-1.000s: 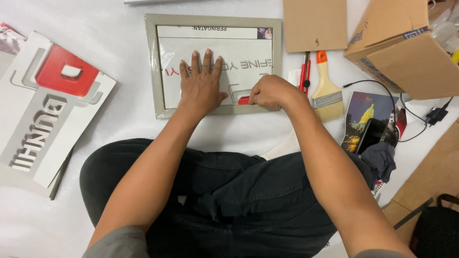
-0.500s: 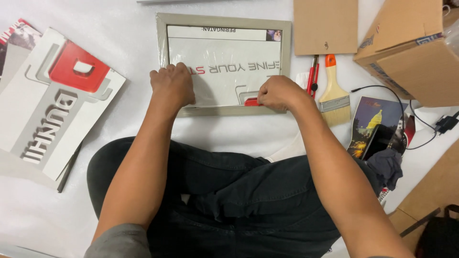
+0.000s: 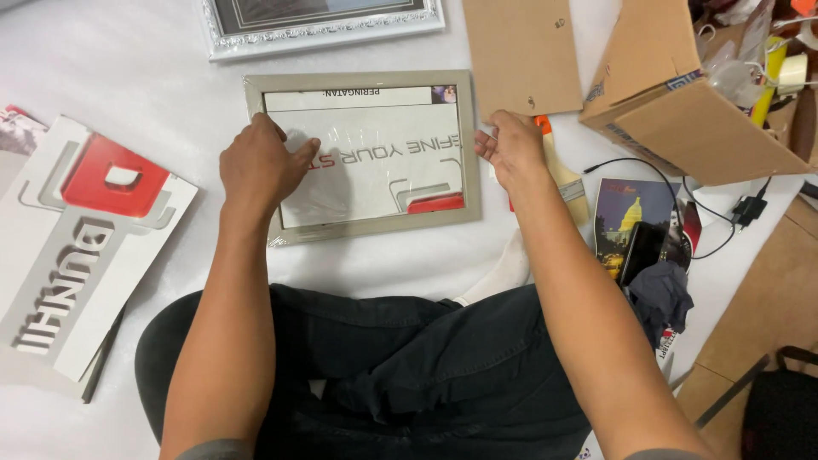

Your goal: Assembling and cleaning a picture frame by removing the backing, brushing the glass, and reinserting the components.

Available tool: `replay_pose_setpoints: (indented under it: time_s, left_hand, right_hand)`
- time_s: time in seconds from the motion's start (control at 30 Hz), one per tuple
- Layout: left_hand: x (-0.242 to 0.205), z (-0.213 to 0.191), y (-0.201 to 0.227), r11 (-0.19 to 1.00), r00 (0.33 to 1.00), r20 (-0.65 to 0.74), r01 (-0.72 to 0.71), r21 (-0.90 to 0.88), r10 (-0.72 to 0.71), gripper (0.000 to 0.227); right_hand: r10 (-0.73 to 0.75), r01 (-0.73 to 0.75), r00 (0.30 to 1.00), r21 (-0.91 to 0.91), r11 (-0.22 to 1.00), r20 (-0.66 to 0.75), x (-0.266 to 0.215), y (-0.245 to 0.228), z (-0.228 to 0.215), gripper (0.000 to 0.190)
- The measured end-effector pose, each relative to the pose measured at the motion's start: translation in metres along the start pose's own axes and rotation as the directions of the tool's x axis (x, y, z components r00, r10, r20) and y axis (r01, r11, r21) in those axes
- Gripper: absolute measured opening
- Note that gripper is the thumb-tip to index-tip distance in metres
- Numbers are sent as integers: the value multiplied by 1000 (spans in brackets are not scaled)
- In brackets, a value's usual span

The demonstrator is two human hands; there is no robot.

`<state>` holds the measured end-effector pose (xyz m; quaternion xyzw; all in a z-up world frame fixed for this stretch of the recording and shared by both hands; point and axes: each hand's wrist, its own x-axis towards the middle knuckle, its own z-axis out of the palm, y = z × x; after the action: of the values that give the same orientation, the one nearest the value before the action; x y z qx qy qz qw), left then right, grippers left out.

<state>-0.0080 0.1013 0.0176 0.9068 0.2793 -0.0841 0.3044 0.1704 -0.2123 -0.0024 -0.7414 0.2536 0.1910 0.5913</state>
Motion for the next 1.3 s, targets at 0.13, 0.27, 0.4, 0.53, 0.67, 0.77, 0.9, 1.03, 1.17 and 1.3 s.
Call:
replay_pose_setpoints:
  time_s: [0.13,0.27,0.4,0.53,0.67,0.77,0.9,1.03,1.17,1.3]
  left_hand:
    - [4,1,-1,999,999,-9,33,7,-33,46]
    - [12,18,-12,998,998,-52,27,64,-23,54]
    - [-5,23,20,989,998,-9,-63,133,65,75]
    - [-47,81,50,790,898,213,-441,426,386,91]
    - [-78,111,72,593,848,341,-529,607,407,74]
    - [-87,105,64,575,748,-70,-444,687,660,44]
    - [-94,119,67,538,730,-96,-400,742,676,52]
    - [-94,126,63,512,766,-4,-426,746,643,66]
    - [-107,102,81,621,908,225,-408,669,354,81]
    - [-91,120,67,649,912,195,-395,650,361,86]
  right_hand:
    - [92,-111,992,277,954,82,3,-6,-9,30]
    - [154,-199,978,408,891,139,-5,-18,-18,38]
    - [126,-185,979,456,871,158,2,-21,-21,43]
    - [36,-140,976,495,857,213,2,-32,-17,28]
    - [-44,-111,969,591,799,242,2,-38,-22,18]
    - [-85,-163,949,703,693,304,-2,-37,-25,19]
    - [-170,-123,926,695,709,337,-17,-42,-23,22]
    - [-272,-73,896,720,690,351,-33,-48,-26,30]
    - [-159,-105,932,663,741,325,-32,-46,-30,23]
    - [-79,-132,954,642,755,289,-31,-43,-29,21]
